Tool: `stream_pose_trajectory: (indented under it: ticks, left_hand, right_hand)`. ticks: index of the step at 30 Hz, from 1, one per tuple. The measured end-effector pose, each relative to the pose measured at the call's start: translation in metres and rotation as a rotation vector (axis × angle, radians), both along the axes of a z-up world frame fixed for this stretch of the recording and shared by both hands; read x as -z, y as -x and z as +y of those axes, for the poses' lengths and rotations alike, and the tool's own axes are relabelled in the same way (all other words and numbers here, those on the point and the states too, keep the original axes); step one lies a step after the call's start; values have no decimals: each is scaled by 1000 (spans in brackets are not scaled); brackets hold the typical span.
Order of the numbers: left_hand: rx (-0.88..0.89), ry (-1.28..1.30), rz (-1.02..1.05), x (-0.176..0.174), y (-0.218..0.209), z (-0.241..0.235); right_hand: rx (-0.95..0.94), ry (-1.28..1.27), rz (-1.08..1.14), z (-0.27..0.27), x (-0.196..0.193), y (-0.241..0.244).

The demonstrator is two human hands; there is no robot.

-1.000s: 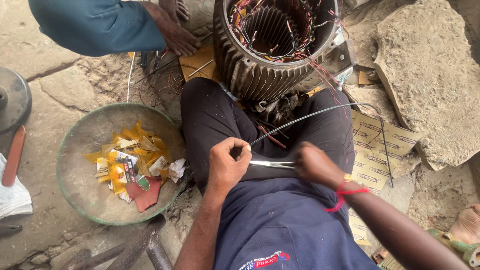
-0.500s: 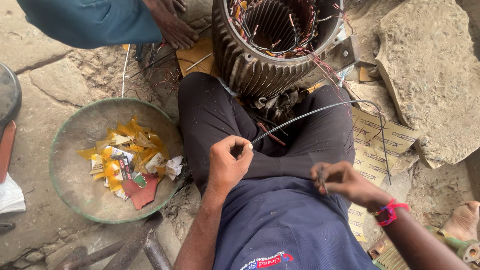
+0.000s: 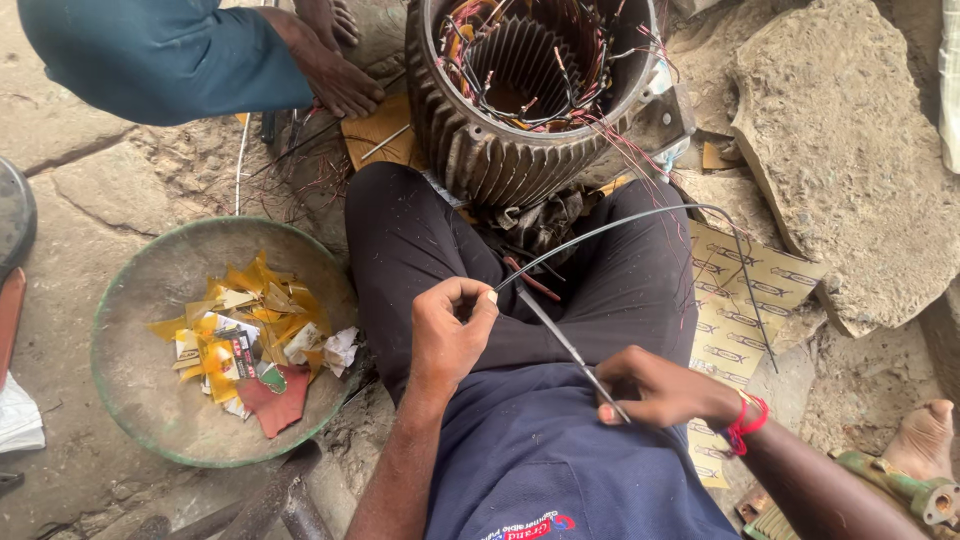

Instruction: The person is sitting on the ground repairing an electrical motor stator. They use pliers and a metal rod to manipulate and arrange copper wires within the stator slots while a coworker assists.

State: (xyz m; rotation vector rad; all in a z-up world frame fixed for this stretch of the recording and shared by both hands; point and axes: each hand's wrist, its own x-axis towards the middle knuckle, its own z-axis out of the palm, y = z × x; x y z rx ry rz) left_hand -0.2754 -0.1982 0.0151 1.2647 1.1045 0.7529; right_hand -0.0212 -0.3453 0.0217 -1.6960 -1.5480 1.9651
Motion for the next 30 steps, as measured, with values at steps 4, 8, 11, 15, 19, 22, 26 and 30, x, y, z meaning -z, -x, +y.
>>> stream_pose_trajectory:
  ticks: [4, 8, 11, 15, 19, 22, 26, 30]
  left_hand:
    - [25, 15, -11, 1, -7, -2]
    - [36, 101, -30, -3, -6, -7]
    - [36, 115, -71, -3, -3, -7]
    - [57, 118, -62, -1, 0, -7]
    - [67, 100, -37, -1, -1, -6]
    - [73, 147, -37, -2, -2, -5]
    - [78, 128, -14, -2, -2, -4]
    - [71, 154, -16, 0, -2, -4]
  right_hand:
    - [32, -68, 38, 9, 4, 14]
    - [108, -65, 197, 25, 13, 27]
    - [168, -62, 292, 30, 20, 33]
    - [195, -59, 331, 29, 24, 34]
    - [209, -69, 297, 28, 25, 33]
    - [237, -89, 288, 25, 25, 36]
    - [276, -101, 330, 23, 27, 38]
    - [287, -109, 346, 21, 30, 38]
